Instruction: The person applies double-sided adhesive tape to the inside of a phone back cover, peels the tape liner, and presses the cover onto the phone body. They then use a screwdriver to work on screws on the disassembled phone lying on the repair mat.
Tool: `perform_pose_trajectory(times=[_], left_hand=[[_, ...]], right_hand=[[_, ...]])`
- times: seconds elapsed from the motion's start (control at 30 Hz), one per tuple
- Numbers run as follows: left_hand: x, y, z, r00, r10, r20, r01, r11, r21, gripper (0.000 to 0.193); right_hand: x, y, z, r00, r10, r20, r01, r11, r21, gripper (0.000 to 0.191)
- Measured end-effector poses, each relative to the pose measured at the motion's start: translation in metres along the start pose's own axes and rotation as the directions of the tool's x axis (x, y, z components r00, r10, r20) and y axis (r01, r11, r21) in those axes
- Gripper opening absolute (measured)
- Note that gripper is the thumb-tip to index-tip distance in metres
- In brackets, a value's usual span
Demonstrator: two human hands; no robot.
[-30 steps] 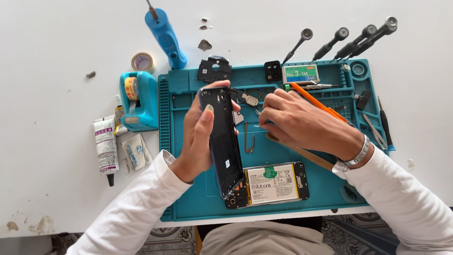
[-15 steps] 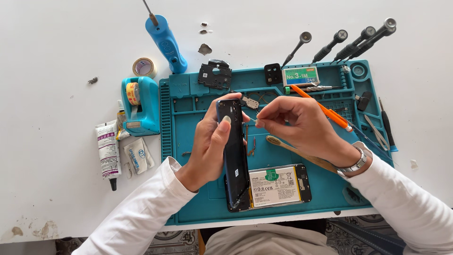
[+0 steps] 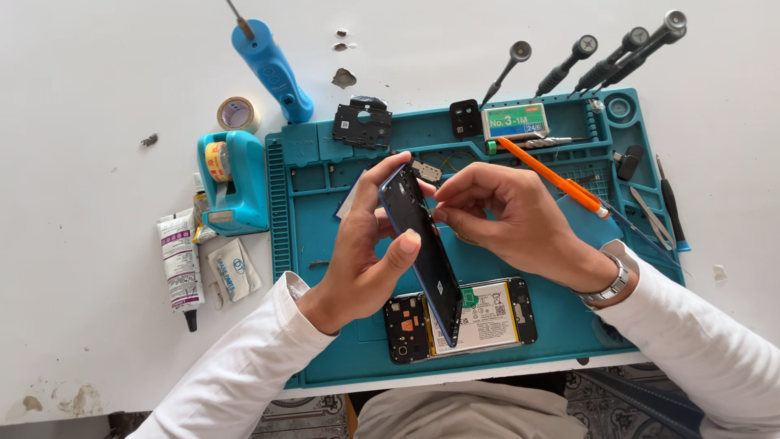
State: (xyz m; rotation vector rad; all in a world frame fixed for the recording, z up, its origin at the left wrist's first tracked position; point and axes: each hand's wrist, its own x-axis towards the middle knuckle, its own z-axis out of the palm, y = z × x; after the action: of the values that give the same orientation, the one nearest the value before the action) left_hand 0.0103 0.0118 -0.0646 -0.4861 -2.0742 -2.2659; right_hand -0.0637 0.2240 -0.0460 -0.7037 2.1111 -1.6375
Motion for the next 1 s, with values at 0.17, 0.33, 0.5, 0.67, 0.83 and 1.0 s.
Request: perform_pose_trajectory(times=[0.17,0.33,0.5,0.67,0.83,1.0], left_hand=[[0.002,0.0,0.003,1.0,0.009,0.008,-0.009,1.0,0.003,0.094],[0.003,-0.001,0.007,1.0,-0.001,0.021,0.001,1.0,-0.002,0.096],[0.003,-0.004,0.009,1.0,0.015,0.014,-0.015,1.0,0.008,0.095],[0.003,-0.006,0.009,1.0,0.001,-0.009,-0.001,1.0,0.02,0.092],[0.001,-0.002,0.007,1.0,0.002,-0.004,-0.002,0.999,0.039,0.089],[-0.001,0.001,0.005,0.999,0.015,0.031,-0.017,0.999,0.036,0.087]], right_hand=[[-0.001,0.001,-0.002,1.0,0.024,-0.017,-0.025,0.998,-0.057,0.018],[-0.002,0.002,-0.005,0.998,-0.064,-0.029,0.058,0.985,-0.165,0.017],[-0.004,0.001,-0.007,0.99,-0.131,-0.06,0.112,0.962,-0.248,0.013],[0.0,0.0,-0.015,0.985,-0.174,-0.011,0.164,0.944,-0.285,0.01],[0.0,0.0,-0.014,0.991,-0.127,0.047,0.133,0.976,-0.175,0.008],[-0.003,-0.002,-0.01,0.977,-0.202,0.067,0.212,0.954,-0.212,0.006]])
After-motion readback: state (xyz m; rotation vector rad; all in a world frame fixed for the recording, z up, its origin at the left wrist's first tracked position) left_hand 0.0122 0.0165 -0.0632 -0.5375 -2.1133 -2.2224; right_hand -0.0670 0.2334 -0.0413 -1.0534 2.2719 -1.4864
